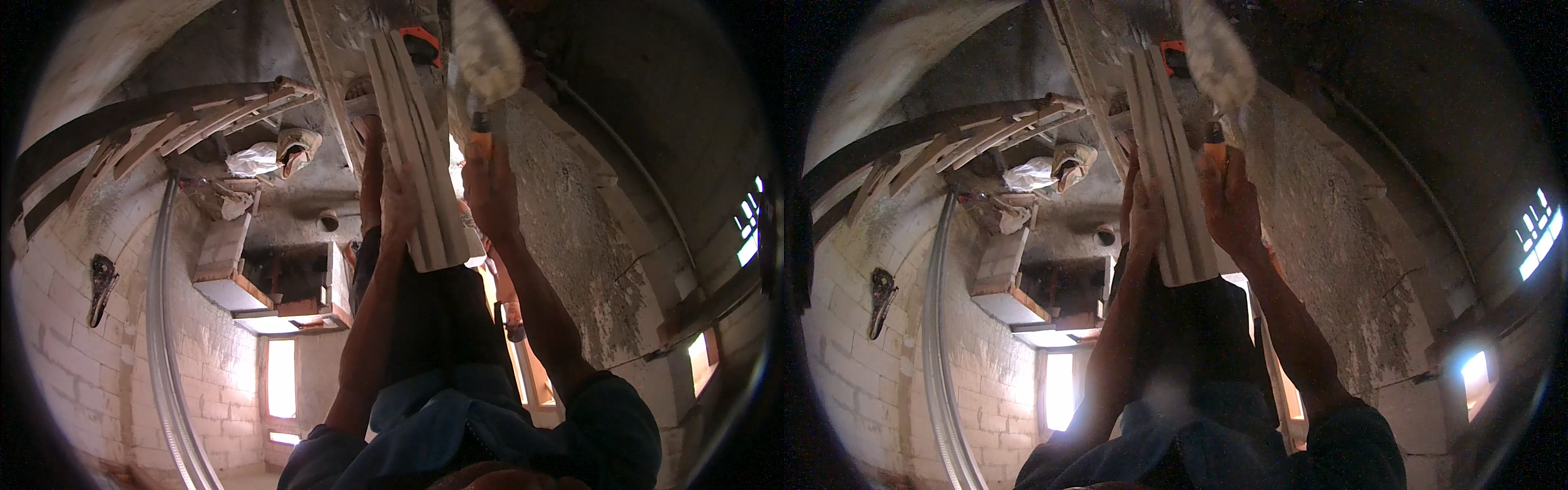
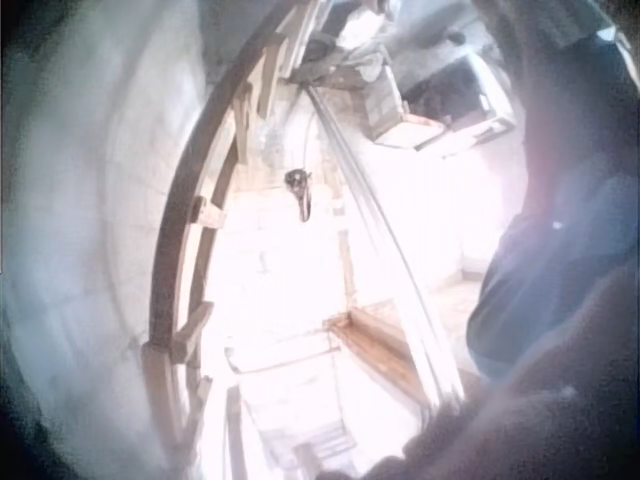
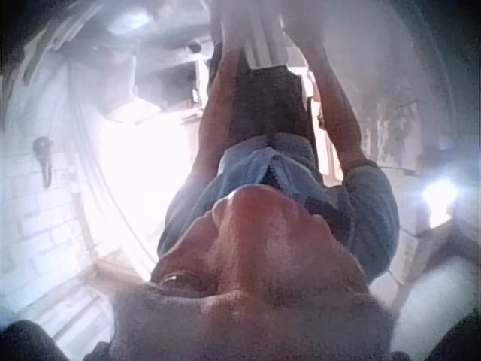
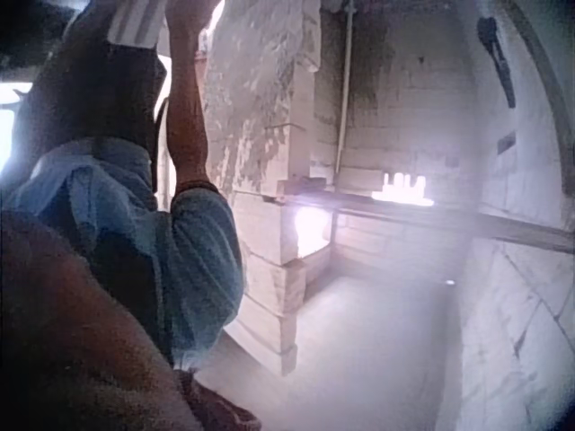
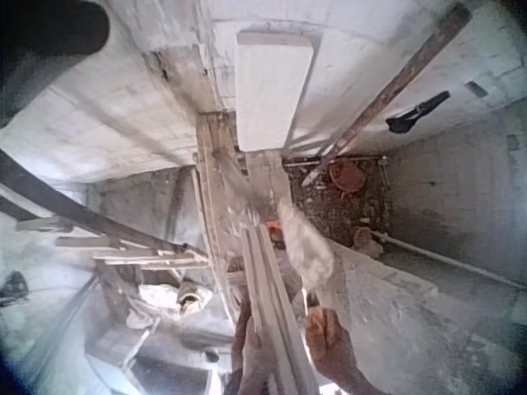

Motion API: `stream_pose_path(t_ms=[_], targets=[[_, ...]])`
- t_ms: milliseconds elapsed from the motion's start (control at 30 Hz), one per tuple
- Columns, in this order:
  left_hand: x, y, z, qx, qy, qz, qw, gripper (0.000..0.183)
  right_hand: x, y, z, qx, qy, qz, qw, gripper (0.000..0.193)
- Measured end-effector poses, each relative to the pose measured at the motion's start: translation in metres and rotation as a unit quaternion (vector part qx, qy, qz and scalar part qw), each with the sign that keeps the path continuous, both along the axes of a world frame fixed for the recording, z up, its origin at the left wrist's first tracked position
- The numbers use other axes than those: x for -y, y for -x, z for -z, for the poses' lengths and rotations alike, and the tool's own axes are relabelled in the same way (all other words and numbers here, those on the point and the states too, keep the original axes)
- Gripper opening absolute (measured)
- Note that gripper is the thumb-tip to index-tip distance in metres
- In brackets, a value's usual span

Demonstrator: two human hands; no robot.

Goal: The person uses a hand saw to cut a large sheet of white plasterboard resting on a wooden scaffold. They saw through the material, lift the cut piece, and place it on the scaffold. The person then retrieves another sheet and repeats the cutting process.

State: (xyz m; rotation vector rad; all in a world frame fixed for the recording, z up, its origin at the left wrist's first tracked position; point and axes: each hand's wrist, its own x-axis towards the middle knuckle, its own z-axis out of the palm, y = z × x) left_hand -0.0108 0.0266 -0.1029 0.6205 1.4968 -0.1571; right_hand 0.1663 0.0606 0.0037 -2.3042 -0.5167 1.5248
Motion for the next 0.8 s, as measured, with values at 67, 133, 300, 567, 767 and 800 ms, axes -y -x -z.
stream_pose_path(t_ms=[67, 133, 300, 567, 767, 800], targets=[[-0.003, -0.005, -0.002, 0.002, -0.023, 0.010, 1.000, 0.065, 0.018, 0.001, 0.006, 0.008, 0.028, -0.039, 0.999, 0.042], [-0.010, -0.010, -0.008, -0.003, -0.048, 0.018, 0.999, 0.066, 0.053, 0.005, 0.001, 0.047, 0.039, -0.092, 0.994, 0.044], [-0.028, -0.019, -0.023, -0.018, -0.083, 0.035, 0.996, 0.070, 0.082, 0.006, -0.046, 0.136, 0.048, -0.199, 0.969, 0.041], [-0.013, -0.015, -0.010, 0.000, -0.144, 0.002, 0.990, 0.074, 0.084, -0.025, -0.037, 0.191, -0.064, -0.314, 0.928, 0.039], [0.001, -0.008, 0.011, 0.026, -0.216, 0.017, 0.976, 0.075, 0.072, -0.023, -0.032, 0.227, -0.039, -0.368, 0.901, 0.032], [-0.002, -0.006, 0.012, 0.055, -0.225, 0.018, 0.973, 0.075, 0.071, -0.022, -0.030, 0.244, -0.013, -0.386, 0.889, 0.030]])
